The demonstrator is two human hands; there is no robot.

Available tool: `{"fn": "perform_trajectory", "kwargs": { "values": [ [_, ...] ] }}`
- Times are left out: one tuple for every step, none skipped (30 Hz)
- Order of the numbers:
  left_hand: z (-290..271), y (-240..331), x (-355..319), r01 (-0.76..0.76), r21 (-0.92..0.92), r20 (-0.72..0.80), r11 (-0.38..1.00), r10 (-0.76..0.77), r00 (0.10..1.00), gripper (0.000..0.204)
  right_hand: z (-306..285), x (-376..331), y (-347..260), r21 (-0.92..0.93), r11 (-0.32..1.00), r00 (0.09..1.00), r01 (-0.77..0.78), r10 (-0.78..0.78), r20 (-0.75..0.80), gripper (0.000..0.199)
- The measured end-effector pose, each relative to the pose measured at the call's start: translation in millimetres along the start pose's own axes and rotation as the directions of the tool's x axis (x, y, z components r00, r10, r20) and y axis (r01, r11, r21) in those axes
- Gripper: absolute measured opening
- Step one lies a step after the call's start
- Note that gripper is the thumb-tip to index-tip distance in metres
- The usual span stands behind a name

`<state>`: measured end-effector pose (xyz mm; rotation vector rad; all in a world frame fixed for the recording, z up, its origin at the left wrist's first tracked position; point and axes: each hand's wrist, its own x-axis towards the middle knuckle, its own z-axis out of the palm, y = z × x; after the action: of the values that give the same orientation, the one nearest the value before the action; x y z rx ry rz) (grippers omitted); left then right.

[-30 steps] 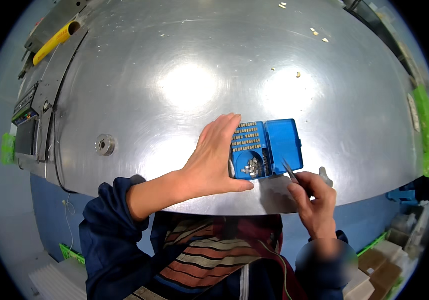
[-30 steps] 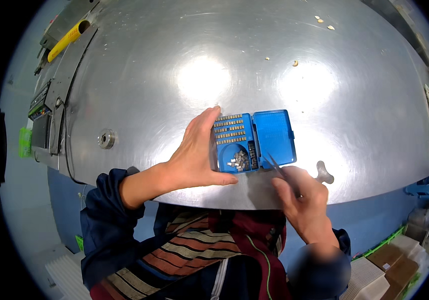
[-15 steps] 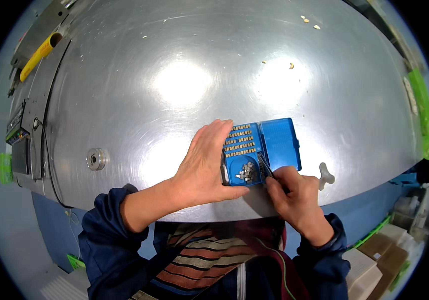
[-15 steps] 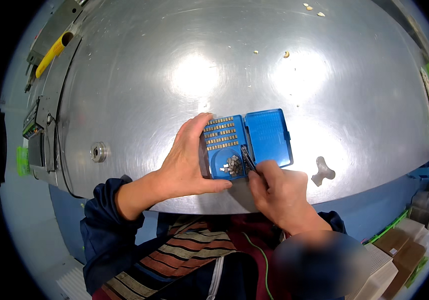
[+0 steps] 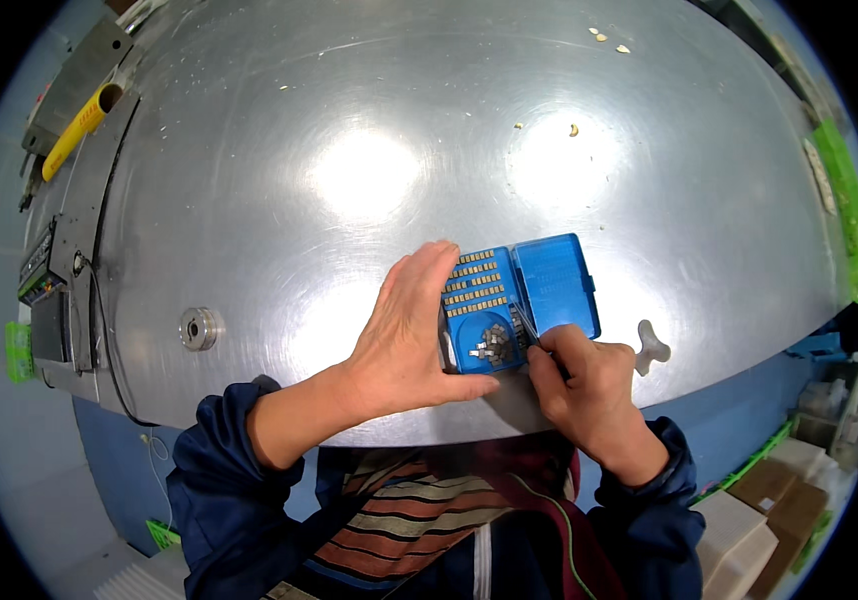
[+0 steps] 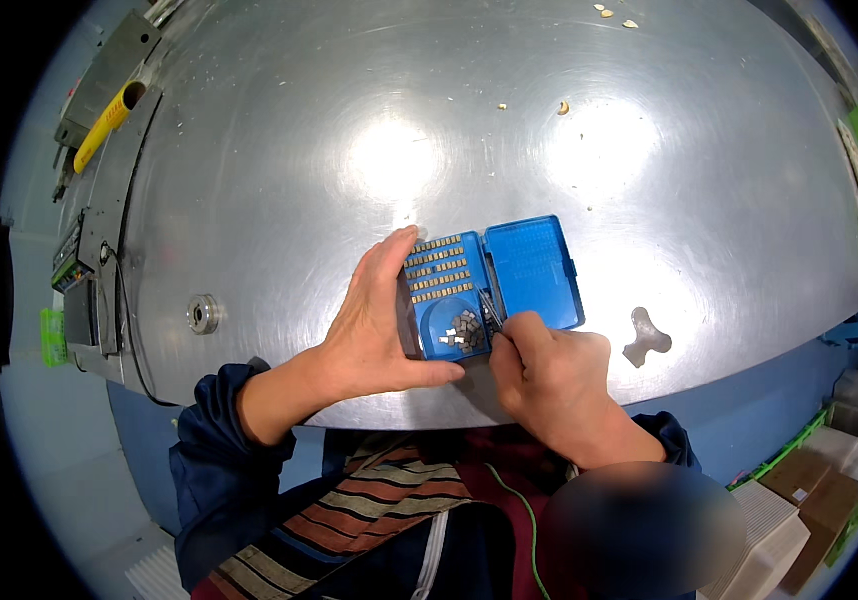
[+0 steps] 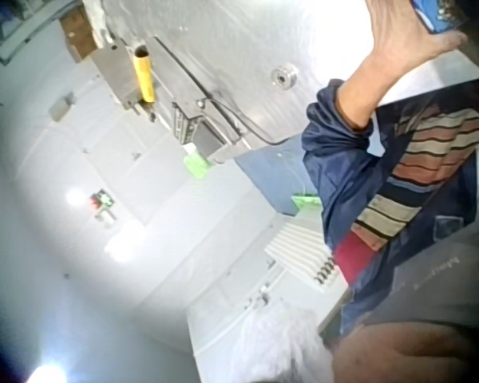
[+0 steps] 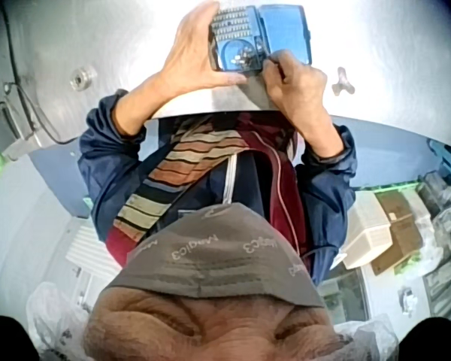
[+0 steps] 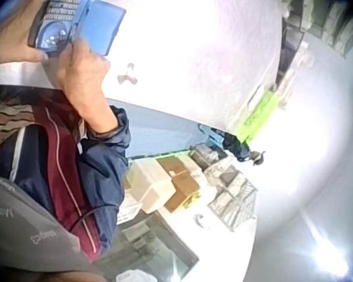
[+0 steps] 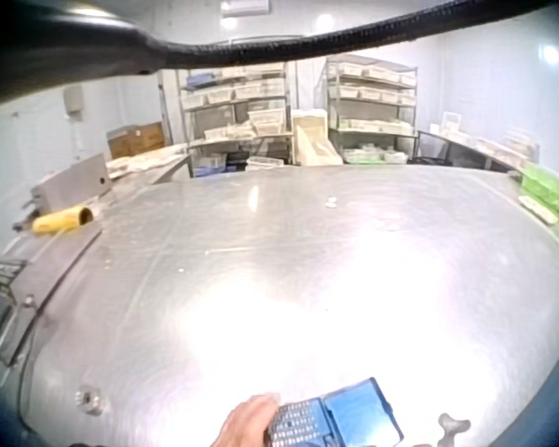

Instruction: The person holds a small cylindrical metal component and uses a pair of tweezers to pick up tiny metal pieces from a blue case. They carefully insert these pieces into the component, manipulating them with the tweezers and their fingers. The person works at a stainless steel table in a room with green baskets containing white slices in the background.

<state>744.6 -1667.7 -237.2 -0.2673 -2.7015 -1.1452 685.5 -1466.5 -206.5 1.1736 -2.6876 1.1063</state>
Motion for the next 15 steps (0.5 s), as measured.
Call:
{"fn": "perform_trajectory", "kwargs": {
  "values": [
    [-0.5,0.7,-1.4,-0.008,-0.003,-0.058,1.000,0.007,0.998,0.104,-0.7,-1.0,-0.5,0.008,1.000,1.000,-0.027,0.027,0.002,0.012],
    [-1.2,1.5,-3.0,-0.015,-0.005,-0.115,1.000,0.015,0.993,0.099,-2.0,-2.7,-0.8,0.016,0.998,0.999,-0.053,0.053,0.003,0.012],
    [-5.4,3.5,-4.7,-0.075,-0.048,-0.155,0.996,0.067,0.986,0.090,-3.2,-4.2,-0.6,0.027,0.996,0.997,-0.080,0.080,0.003,0.012],
    [-13.4,8.1,-6.5,-0.137,-0.089,-0.197,0.987,0.118,0.973,0.080,-5.1,-5.5,-0.6,0.028,0.996,0.996,-0.085,0.085,-0.003,0.012],
    [-21.6,15.1,-7.9,-0.201,-0.127,-0.240,0.971,0.166,0.957,0.071,-7.5,-6.9,-0.6,0.029,0.995,0.996,-0.091,0.092,-0.010,0.011],
    [-31.8,29.2,-11.4,-0.227,-0.296,-0.138,0.928,0.193,0.971,0.051,-9.3,-8.0,-1.6,0.029,0.995,0.995,-0.095,0.095,-0.020,0.011],
    [-36.9,48.3,-15.9,-0.080,-0.747,0.065,0.660,0.192,0.979,0.040,-9.3,-8.5,-1.9,0.048,0.994,0.995,-0.096,0.097,-0.017,0.011],
    [-31.5,61.5,-21.8,-0.019,-0.916,0.110,0.400,0.297,0.949,0.033,-8.9,-9.1,-2.2,0.066,0.993,0.995,-0.098,0.099,-0.015,0.011],
    [-38.5,75.9,-19.9,0.198,-0.960,0.266,0.198,0.425,0.865,0.031,-10.0,-11.2,-1.7,0.075,0.991,0.994,-0.108,0.110,-0.017,0.012],
    [-26.7,88.8,-26.7,0.183,-0.983,0.158,-0.002,0.499,0.852,0.027,-11.1,-11.7,-3.1,0.069,0.992,0.994,-0.106,0.107,-0.013,0.012],
    [-22.3,96.3,-29.5,0.215,-0.973,0.138,-0.079,0.544,0.827,0.024,-12.0,-12.0,-5.4,0.064,0.993,0.995,-0.104,0.104,-0.008,0.012],
    [-20.0,99.6,-28.7,0.262,-0.955,0.140,-0.139,0.569,0.811,0.023,-12.1,-12.6,-6.4,0.062,0.992,0.994,-0.106,0.107,-0.012,0.012],
    [-16.8,104.7,-29.1,0.309,-0.929,0.137,-0.203,0.589,0.797,0.022,-12.3,-13.4,-6.6,0.054,0.993,0.994,-0.105,0.105,-0.007,0.013],
    [-13.7,107.6,-28.8,0.359,-0.898,0.151,-0.256,0.586,0.796,0.022,-12.2,-14.2,-6.6,0.047,0.994,0.995,-0.102,0.103,-0.001,0.013],
    [-13.9,109.1,-28.5,0.372,-0.892,0.165,-0.256,0.582,0.796,0.022,-12.1,-15.3,-6.6,0.042,0.994,0.995,-0.100,0.100,0.006,0.013]
  ]
}}
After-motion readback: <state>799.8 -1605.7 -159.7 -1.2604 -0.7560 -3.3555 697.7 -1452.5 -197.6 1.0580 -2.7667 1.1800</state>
